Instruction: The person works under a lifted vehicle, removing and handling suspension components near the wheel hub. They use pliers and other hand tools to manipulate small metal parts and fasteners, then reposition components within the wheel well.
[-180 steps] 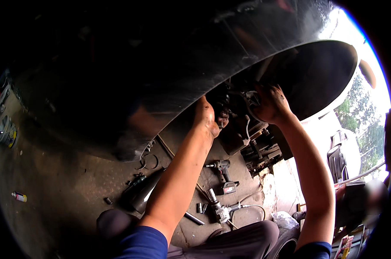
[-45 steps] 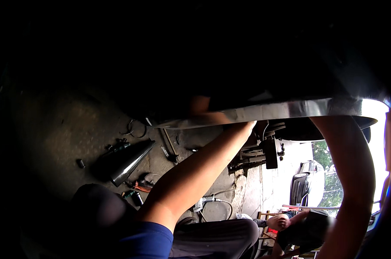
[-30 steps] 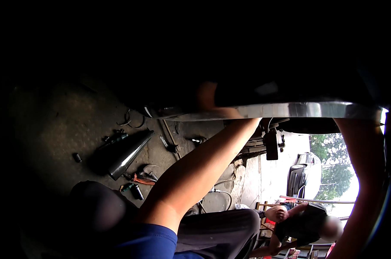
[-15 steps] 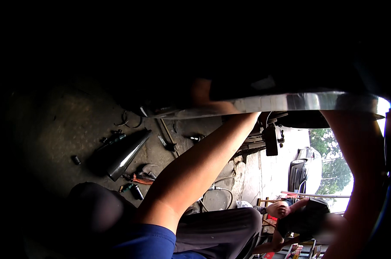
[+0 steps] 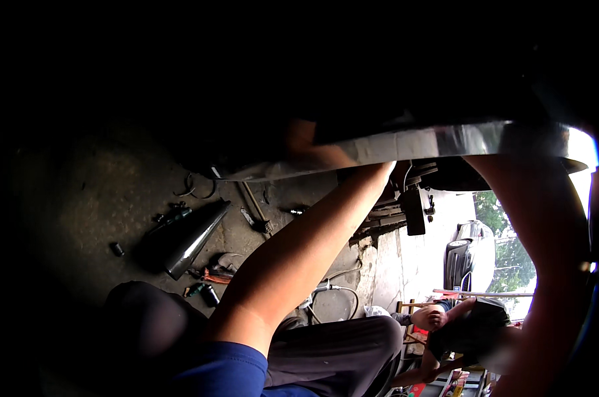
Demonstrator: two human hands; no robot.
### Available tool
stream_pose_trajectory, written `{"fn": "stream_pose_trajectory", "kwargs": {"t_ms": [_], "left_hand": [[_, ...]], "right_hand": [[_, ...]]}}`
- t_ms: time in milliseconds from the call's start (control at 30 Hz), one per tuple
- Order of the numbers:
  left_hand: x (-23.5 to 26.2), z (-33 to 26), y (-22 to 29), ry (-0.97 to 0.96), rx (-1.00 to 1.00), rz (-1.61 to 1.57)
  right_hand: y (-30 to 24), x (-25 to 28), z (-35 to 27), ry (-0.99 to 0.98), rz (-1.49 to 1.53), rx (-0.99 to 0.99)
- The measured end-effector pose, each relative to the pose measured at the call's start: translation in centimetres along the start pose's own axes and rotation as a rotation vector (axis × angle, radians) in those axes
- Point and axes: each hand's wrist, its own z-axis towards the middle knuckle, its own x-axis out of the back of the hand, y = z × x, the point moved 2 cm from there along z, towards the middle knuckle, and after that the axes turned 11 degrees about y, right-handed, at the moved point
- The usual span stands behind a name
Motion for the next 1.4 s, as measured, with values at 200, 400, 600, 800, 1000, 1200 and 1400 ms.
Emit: {"fn": "stream_pose_trajectory", "kwargs": {"t_ms": [200,400,600,800,1000,1200,1400], "left_hand": [[0.0,0.0,0.1,-0.004,0.001,0.004],[0.3,0.0,0.5,-0.01,0.001,0.016],[0.7,-0.1,0.8,-0.018,0.009,0.052],[2.7,0.6,4.1,-0.021,0.012,0.208],[2.4,0.5,6.3,-0.013,0.093,0.449],[0.7,-0.1,5.7,0.055,0.156,0.269],[-2.0,-1.1,5.7,-0.136,0.364,-0.213]], "right_hand": [[-0.1,0.0,-0.3,0.004,0.009,-0.007],[0.0,0.3,-1.0,0.042,0.044,-0.048],[0.4,0.7,-4.0,0.186,0.219,-0.26],[-1.3,-2.5,-9.7,0.4,0.493,-0.574],[-5.4,-2.3,-13.6,0.624,0.797,-0.844],[-6.9,-2.5,-15.8,0.696,0.833,-0.88],[-5.5,-4.0,-16.1,0.597,0.878,-0.923]]}}
